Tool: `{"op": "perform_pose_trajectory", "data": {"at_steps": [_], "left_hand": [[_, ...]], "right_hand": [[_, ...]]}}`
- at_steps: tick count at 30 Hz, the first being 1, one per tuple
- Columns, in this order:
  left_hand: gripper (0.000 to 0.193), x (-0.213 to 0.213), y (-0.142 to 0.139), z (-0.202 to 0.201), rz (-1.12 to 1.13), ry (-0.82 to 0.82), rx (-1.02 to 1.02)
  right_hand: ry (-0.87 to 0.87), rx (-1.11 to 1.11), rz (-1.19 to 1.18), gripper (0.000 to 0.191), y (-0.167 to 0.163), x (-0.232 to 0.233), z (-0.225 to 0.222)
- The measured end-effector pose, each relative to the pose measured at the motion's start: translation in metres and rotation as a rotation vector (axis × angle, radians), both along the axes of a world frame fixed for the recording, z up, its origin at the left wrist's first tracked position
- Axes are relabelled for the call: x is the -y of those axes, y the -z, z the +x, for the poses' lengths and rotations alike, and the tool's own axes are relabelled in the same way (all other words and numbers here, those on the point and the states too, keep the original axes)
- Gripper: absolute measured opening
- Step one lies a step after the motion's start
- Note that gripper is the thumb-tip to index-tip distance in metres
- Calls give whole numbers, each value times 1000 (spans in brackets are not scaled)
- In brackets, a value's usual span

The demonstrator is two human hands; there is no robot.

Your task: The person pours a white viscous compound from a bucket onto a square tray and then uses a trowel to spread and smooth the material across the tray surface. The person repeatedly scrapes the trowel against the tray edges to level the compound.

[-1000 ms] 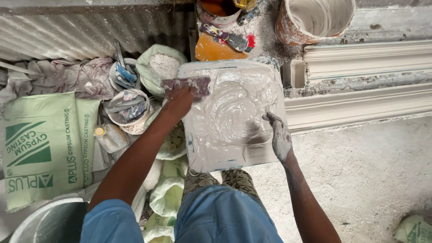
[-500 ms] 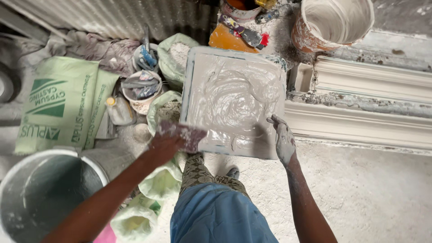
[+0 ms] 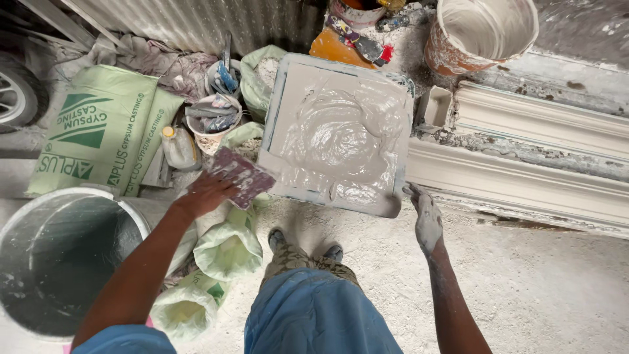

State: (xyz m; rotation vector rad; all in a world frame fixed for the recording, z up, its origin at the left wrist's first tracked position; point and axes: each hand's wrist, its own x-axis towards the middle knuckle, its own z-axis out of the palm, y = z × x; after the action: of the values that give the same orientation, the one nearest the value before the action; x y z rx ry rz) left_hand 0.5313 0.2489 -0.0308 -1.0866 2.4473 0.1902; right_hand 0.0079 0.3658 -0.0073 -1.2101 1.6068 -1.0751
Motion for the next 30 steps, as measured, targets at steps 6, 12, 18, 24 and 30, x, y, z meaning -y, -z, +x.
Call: {"op": "perform_pose_trajectory", "data": {"at_steps": [6,12,18,24,30], "left_hand": [[42,6,-2,-14,-161,-33,-305],[48,45,-4,-80,39,-306,-439],[53,-3,-1,-71,75,26,-171],[52,-14,-33,-48,95,-18,-500],[44,-8,-105,-81,395,-527,-451]], "right_hand": [[6,125,42,59,3,9,25],[-59,176,6,62,5,37,65],[-22,186,-55,66,-1,30,75],[64,167,18,69,0,7,70],[42,155,39,70,2,8,54]]}}
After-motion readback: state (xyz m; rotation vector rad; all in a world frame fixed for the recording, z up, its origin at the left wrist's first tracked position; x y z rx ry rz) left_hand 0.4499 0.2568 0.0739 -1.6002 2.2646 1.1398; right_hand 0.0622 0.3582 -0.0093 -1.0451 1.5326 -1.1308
